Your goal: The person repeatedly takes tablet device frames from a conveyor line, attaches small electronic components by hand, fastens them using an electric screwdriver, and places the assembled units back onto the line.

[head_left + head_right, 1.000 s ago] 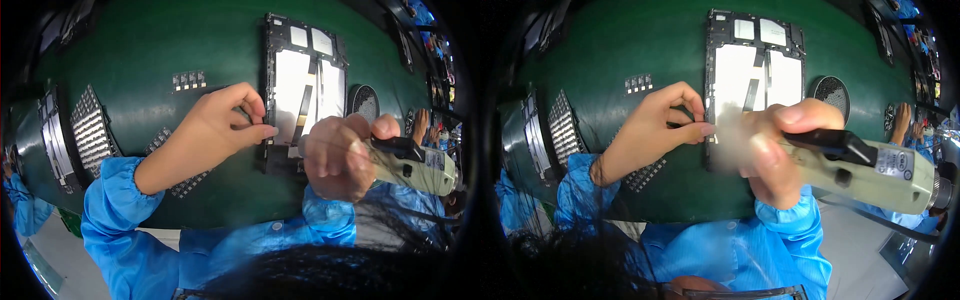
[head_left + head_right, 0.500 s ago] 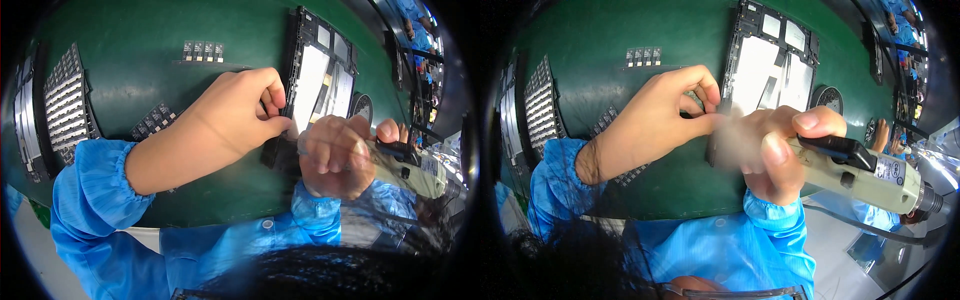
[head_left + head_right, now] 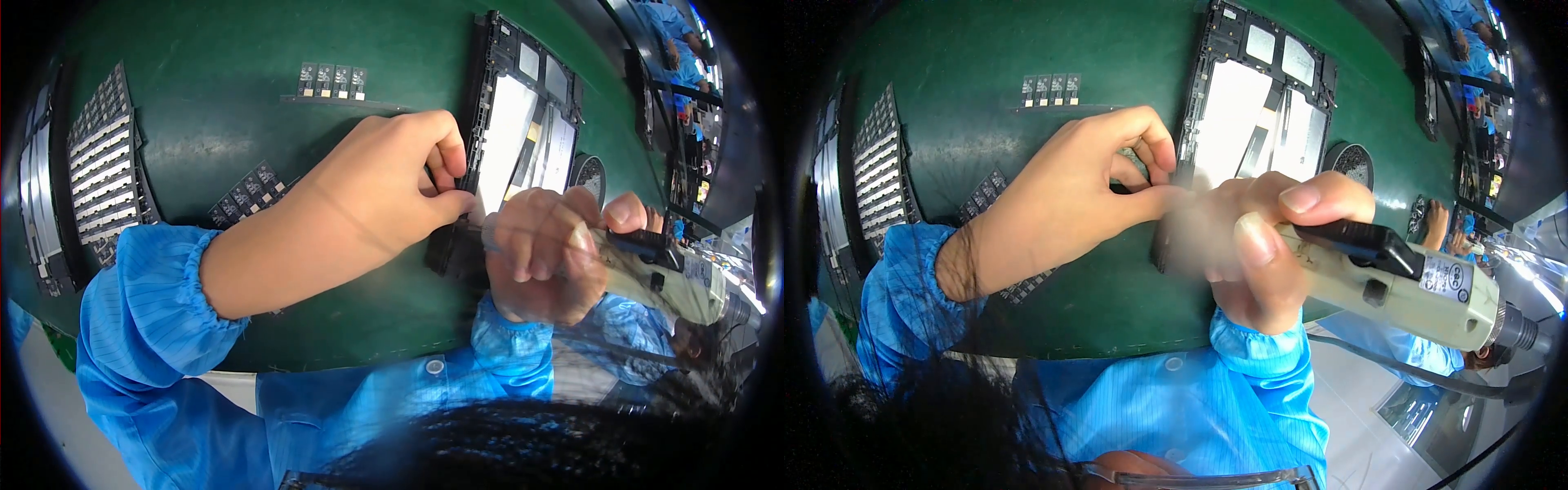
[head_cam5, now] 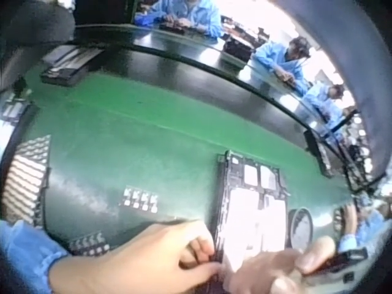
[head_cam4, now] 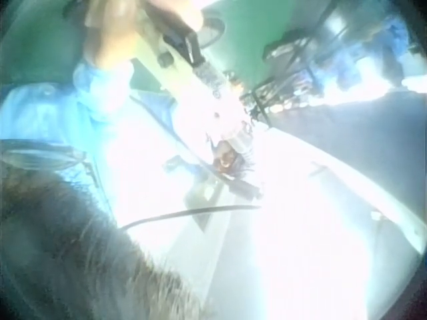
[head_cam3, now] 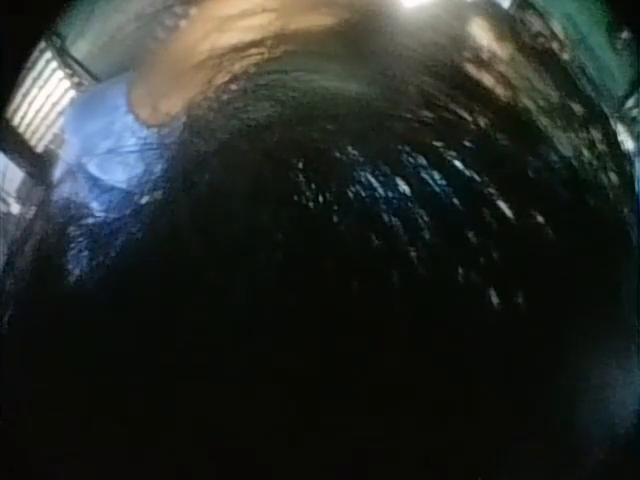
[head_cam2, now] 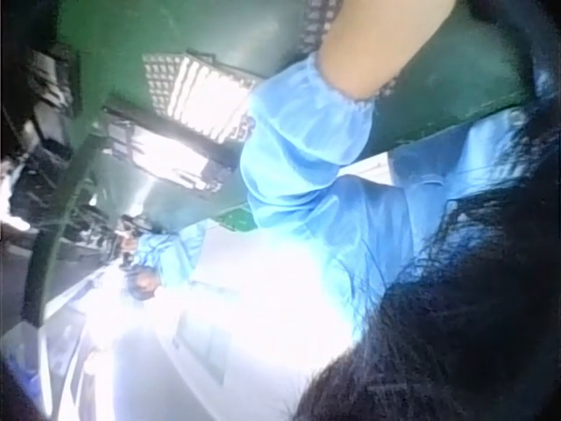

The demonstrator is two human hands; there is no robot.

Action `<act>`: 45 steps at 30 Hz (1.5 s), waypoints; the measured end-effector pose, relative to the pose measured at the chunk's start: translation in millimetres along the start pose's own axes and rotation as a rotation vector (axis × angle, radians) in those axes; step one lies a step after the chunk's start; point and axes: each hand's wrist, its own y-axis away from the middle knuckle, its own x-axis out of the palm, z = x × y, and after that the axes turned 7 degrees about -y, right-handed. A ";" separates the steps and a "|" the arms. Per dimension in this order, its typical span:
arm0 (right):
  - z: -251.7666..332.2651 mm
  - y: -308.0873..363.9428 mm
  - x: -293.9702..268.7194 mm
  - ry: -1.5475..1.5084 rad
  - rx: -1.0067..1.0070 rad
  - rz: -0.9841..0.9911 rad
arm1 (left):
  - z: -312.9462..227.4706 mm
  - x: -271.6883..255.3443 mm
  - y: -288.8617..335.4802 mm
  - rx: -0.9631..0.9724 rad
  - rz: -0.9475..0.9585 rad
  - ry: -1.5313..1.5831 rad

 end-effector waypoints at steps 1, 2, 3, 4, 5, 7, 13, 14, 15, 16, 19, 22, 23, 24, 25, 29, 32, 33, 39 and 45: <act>-0.5 0.2 0.0 0.001 0.004 -0.009 | 0.7 0.0 -0.3 0.001 0.000 0.001; -0.5 -0.3 -0.5 0.002 0.004 -0.009 | 1.8 0.2 -0.9 -0.001 0.003 -0.002; 0.2 -0.5 -0.5 0.019 0.014 0.010 | 2.1 0.6 -0.7 -0.003 0.004 -0.005; 0.7 -0.9 -0.6 0.035 0.024 0.029 | 2.4 0.8 -1.1 -0.003 0.004 -0.003; -0.2 -2.7 -1.3 0.036 0.024 0.028 | 2.6 0.7 -2.1 0.008 0.000 -0.008; -2.6 -6.3 -2.3 0.133 -0.027 0.065 | 2.9 0.9 -3.5 0.019 -0.004 -0.012; -2.1 -5.8 -1.5 0.378 -0.089 0.011 | -5.2 -1.4 -4.0 0.049 -0.005 -0.054; -2.1 -4.4 -2.0 0.459 -0.124 0.012 | -7.6 -0.4 -1.6 0.029 0.010 -0.027; -6.3 -2.1 1.4 0.470 -0.102 -0.004 | -8.2 -4.0 3.3 0.009 0.007 -0.010; -4.1 -4.5 0.3 0.433 -0.071 0.089 | -9.2 -5.6 2.8 -0.020 0.033 -0.026; -2.8 0.8 3.5 0.300 -0.143 0.151 | -8.9 -3.7 7.8 0.033 0.037 -0.047; 0.0 -1.7 -6.5 0.313 -0.154 0.214 | -35.8 -6.4 18.0 0.148 0.068 -0.212; 3.5 -0.9 -11.2 0.400 -0.111 0.243 | -49.2 -3.2 24.5 0.167 0.051 -0.350; 8.5 0.8 -11.7 0.382 -0.144 0.241 | -60.1 -1.0 30.4 0.182 0.031 -0.489; 14.2 2.8 -10.1 0.291 -0.100 0.096 | -61.0 2.1 32.6 0.251 0.078 -0.596; 68.6 -9.9 -27.0 -0.053 -0.282 -0.053 | -53.3 46.1 35.3 0.414 -0.032 -1.064; 96.7 -25.0 -62.1 -0.209 -0.447 0.091 | -49.5 51.1 20.4 0.417 -0.113 -1.181; 102.7 -26.1 -71.5 -0.190 -0.452 0.018 | -53.2 45.5 8.7 0.423 -0.137 -1.232; 97.8 -11.1 -66.4 -0.193 -0.322 -0.180 | -58.9 2.9 -117.4 0.597 -0.459 -1.152; 57.0 -9.5 -107.2 0.133 -0.432 -0.250 | -41.9 -29.1 -194.4 0.290 -0.426 -1.150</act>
